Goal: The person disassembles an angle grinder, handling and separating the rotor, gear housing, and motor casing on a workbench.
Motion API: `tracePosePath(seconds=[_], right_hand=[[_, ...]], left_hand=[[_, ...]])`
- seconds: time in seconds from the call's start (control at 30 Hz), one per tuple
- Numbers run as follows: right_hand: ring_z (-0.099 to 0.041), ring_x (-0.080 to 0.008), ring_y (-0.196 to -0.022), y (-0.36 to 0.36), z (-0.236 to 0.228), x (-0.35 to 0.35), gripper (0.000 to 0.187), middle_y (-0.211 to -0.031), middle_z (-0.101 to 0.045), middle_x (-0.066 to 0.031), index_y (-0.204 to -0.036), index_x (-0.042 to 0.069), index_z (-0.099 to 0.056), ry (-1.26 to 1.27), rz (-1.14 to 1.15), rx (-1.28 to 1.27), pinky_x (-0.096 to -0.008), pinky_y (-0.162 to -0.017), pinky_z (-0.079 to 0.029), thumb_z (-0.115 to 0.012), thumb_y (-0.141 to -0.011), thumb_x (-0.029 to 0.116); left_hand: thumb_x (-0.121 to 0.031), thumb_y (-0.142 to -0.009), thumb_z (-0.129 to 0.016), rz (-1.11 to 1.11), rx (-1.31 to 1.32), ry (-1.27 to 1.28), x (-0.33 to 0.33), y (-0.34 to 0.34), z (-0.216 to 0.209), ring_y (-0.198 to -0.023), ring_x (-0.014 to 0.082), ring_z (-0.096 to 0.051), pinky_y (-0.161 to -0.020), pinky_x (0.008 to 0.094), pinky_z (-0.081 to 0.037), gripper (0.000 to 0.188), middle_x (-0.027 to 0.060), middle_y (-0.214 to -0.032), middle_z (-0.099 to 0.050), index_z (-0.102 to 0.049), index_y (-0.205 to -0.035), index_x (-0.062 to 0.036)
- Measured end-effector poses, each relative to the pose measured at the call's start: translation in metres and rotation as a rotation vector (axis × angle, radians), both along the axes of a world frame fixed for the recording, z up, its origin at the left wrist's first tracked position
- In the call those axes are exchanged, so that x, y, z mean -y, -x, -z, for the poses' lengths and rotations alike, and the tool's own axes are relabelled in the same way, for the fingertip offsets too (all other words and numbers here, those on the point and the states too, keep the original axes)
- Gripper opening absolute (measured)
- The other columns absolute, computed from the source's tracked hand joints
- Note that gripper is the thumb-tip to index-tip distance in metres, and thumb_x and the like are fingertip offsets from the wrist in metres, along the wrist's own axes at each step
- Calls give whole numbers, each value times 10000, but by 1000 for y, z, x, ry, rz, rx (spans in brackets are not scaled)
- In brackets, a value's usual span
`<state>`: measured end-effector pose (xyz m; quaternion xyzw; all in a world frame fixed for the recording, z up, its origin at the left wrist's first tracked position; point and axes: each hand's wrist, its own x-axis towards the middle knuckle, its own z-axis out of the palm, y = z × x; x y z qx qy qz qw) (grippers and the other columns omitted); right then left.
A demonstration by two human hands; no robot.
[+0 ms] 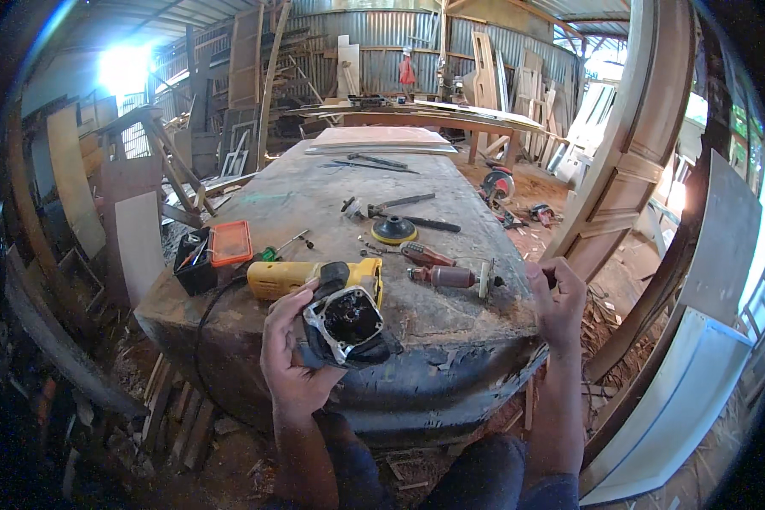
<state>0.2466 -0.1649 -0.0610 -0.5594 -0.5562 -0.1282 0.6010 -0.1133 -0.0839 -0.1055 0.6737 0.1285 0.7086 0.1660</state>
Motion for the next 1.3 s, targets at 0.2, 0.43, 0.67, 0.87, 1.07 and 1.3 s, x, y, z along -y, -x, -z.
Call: tracePosePath(seconds=[0.2,0.43,0.67,0.87,1.07,1.3], right_hand=[[-618,-162,-791,42,3,29,196,-837,-667,-57,-891,-4,-697,-49,-35,129,-302,-747,-483,-756,-993,153],[-705,-291,-923,14,1,12,119,-914,-739,-142,-951,5,-761,86,140,58,-393,-866,-547,-763,-923,121],[-703,-345,-1028,3,11,14,146,-1005,-759,-155,-998,26,-777,109,116,157,-441,-944,-536,-775,-899,135],[-656,-316,-1122,11,14,14,270,-1074,-747,-136,-1163,51,-793,185,59,163,-426,-1024,-519,-772,-896,89],[-637,-353,-1197,7,16,16,374,-1164,-731,-162,-1255,65,-771,206,95,283,-453,-1064,-521,-763,-883,103],[-649,-368,-1237,9,13,18,395,-1221,-733,-160,-1294,112,-749,273,82,249,-491,-1100,-508,-759,-904,168]], left_hand=[[-188,-735,-957,-23,-63,-28,-1,-10,-1,-1330,350,-637,-1160,471,-466,761,201,-1437,-688,-625,-1395,-4],[-199,-756,-966,51,-28,73,-1,-8,10,-1372,347,-609,-1201,476,-444,847,252,-1488,-623,-553,-1461,27],[-162,-713,-1004,107,45,162,0,-17,12,-1381,311,-598,-1199,441,-459,965,230,-1541,-578,-495,-1513,22],[-171,-677,-1025,86,37,193,1,-22,12,-1391,300,-589,-1214,441,-439,999,218,-1543,-581,-503,-1508,13],[-154,-682,-1013,95,48,187,1,-25,13,-1390,299,-590,-1198,434,-458,984,214,-1540,-584,-504,-1507,13],[-156,-692,-1007,55,23,209,2,-22,13,-1385,300,-594,-1194,432,-463,974,209,-1537,-586,-504,-1509,13]])
